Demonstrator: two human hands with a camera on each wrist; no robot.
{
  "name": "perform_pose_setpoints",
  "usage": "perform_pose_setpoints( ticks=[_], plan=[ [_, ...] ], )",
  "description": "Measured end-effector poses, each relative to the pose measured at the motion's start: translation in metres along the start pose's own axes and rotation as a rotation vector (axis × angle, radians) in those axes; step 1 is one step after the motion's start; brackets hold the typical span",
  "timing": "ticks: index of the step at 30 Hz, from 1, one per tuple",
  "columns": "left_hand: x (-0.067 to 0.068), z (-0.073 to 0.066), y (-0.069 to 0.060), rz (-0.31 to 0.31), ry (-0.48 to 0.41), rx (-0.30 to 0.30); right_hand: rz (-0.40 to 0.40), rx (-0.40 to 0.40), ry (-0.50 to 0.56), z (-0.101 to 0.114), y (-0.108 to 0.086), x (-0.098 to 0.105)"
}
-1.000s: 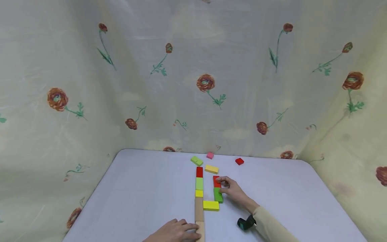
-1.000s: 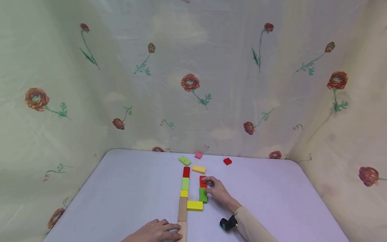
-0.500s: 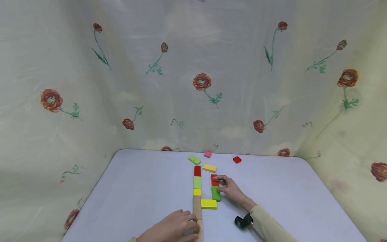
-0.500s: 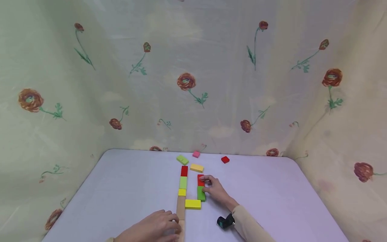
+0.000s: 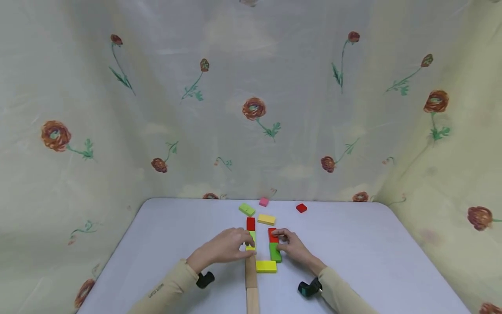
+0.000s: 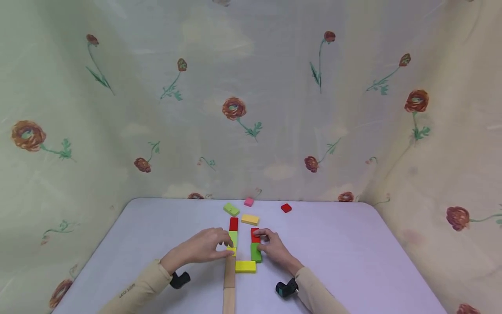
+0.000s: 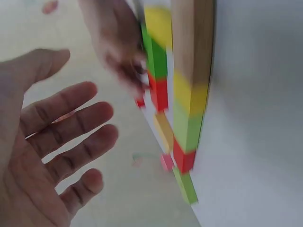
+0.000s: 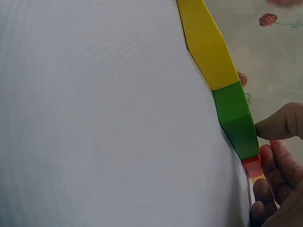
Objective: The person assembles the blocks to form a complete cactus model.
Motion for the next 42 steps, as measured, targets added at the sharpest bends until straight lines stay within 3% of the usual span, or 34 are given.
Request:
perform_pose_setpoints(
  ticks=[5,9,13,17,22,28,34,42],
  plan=[
    [0.018,0.036,0.043,-0.076,-0.007,0.055,-0.002,-0.002,-0.003,-0.002,-0.001,0.000],
    [0.026,0.062,0.078,-0.136,0.002,0.154,-0.006,-0.005,-0.001,-0.003,-0.001,0.001],
    [0.028,0.080,0.107,-0.172,0.017,0.253,0.005,-0.013,0.018,-0.002,-0.003,-0.001],
    [0.026,0.091,0.126,-0.198,0.031,0.300,0.012,-0.013,0.019,-0.002,-0.003,-0.004],
    [0.020,0.100,0.141,-0.203,0.045,0.293,-0.003,-0.010,-0.005,-0.001,-0.003,-0.003],
    [0.007,0.104,0.150,-0.110,0.052,0.270,-0.017,-0.018,-0.011,0.000,-0.005,-0.001],
    [-0.004,0.106,0.156,-0.048,0.074,0.294,-0.008,-0.017,-0.007,-0.003,-0.006,0.000],
    [-0.008,0.107,0.162,-0.026,0.121,0.333,0.005,-0.020,-0.008,-0.002,-0.006,0.000]
  ],
)
Point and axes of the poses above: each hand's wrist, its own y-axis towards the middle knuckle, its own x-axis out of the back of the hand, z = x × y, the point moved 8 cm from there along y, towards the middle knuckle, and after that the axes turned 2 degrees about z, right-handed, at the moved point
